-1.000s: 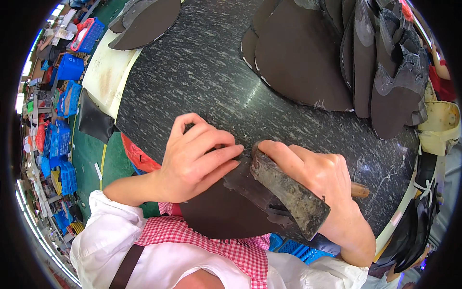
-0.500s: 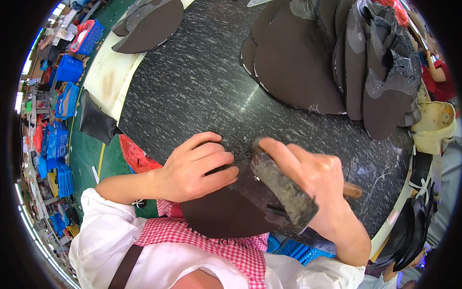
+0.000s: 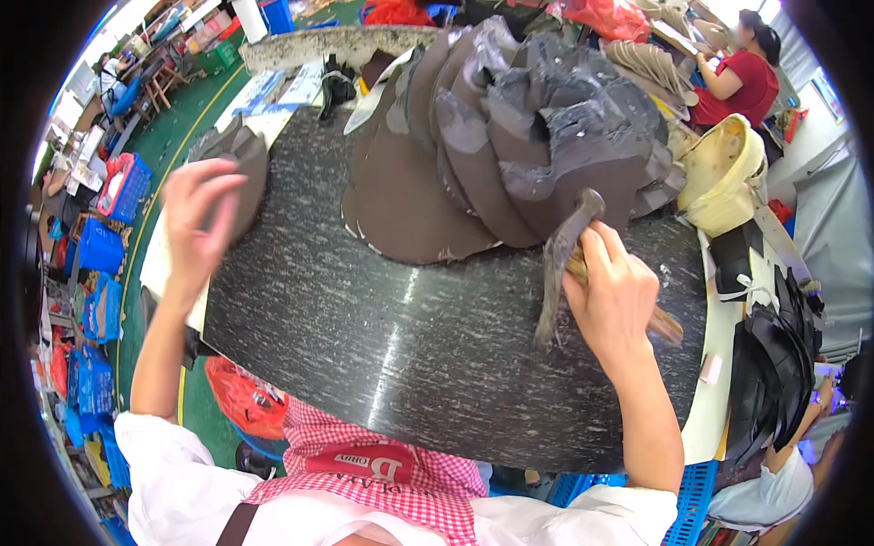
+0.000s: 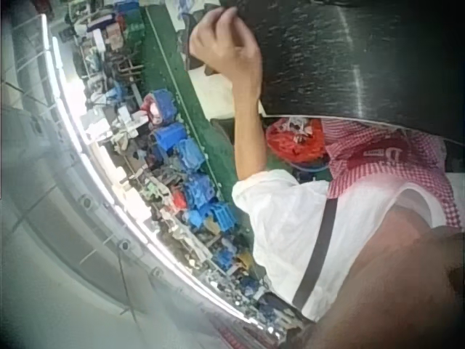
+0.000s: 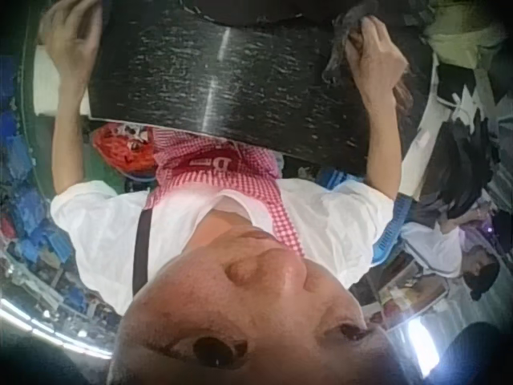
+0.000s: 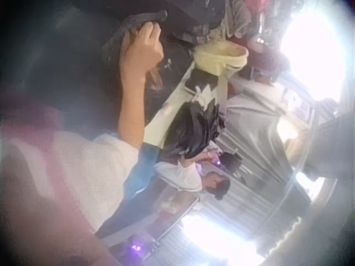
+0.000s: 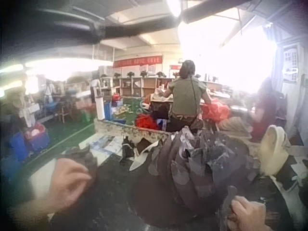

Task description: The person takes shoe upper pieces from a stack, folds the lining along the edges by hand, and flattens the folds using a small hammer.

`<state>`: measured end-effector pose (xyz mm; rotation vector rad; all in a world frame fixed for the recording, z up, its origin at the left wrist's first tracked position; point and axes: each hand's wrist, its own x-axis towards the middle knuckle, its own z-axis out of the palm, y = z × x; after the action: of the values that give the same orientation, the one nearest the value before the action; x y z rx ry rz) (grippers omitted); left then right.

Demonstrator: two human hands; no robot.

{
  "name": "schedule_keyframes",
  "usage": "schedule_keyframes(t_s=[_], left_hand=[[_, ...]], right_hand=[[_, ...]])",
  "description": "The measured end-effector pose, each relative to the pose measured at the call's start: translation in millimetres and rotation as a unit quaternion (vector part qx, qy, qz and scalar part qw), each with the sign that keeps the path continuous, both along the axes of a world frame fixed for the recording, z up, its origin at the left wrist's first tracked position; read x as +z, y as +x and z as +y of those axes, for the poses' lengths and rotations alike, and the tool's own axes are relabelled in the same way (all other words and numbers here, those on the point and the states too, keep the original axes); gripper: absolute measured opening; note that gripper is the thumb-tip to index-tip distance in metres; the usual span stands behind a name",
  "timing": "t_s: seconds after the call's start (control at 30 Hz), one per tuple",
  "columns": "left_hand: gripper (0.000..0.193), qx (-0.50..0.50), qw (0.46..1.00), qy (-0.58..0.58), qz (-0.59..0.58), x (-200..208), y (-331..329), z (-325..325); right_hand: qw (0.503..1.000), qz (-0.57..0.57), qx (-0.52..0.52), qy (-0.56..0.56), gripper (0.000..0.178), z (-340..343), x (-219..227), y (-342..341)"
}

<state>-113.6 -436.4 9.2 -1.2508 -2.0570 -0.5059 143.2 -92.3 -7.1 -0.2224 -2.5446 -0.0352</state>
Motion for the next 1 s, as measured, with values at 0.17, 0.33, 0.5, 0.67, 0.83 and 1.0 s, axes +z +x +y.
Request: schedule_keyframes(t_s=[0.17,0.33,0.5,0.67,0.83,1.0], left_hand=[[0.039,-0.186,0.982,-0.016,-0.032,15.2,53.0,186.2],[0.023,-0.13,0.99,0.045,0.029,7.4,50.9,295.9],[0.021,-0.325,0.937,0.127,-0.024,-10.0,62.1,263.8],[0.018,-0.333,0.936,0.065,-0.093,-14.2,61.4,172.2],[0.015,-0.348,0.937,0.018,0.031,-18.8,47.0,160.4],[0.012,-0.377,0.924,0.006,0.062,-15.7,41.0,170.8]], right_hand=[[0.989,0.138,-0.02,0.049,0.035,44.0,19.6,-39.3],[0.932,0.084,0.041,-0.351,0.022,66.9,72.1,-81.4],[0.912,-0.118,0.022,-0.393,0.03,100.4,83.3,-102.8],[0.904,-0.186,0.117,-0.366,0.03,51.7,79.5,-100.0],[0.976,-0.024,0.195,-0.091,0.026,35.8,62.8,-79.2],[0.965,0.002,0.159,-0.21,0.028,30.5,52.3,-89.1]])
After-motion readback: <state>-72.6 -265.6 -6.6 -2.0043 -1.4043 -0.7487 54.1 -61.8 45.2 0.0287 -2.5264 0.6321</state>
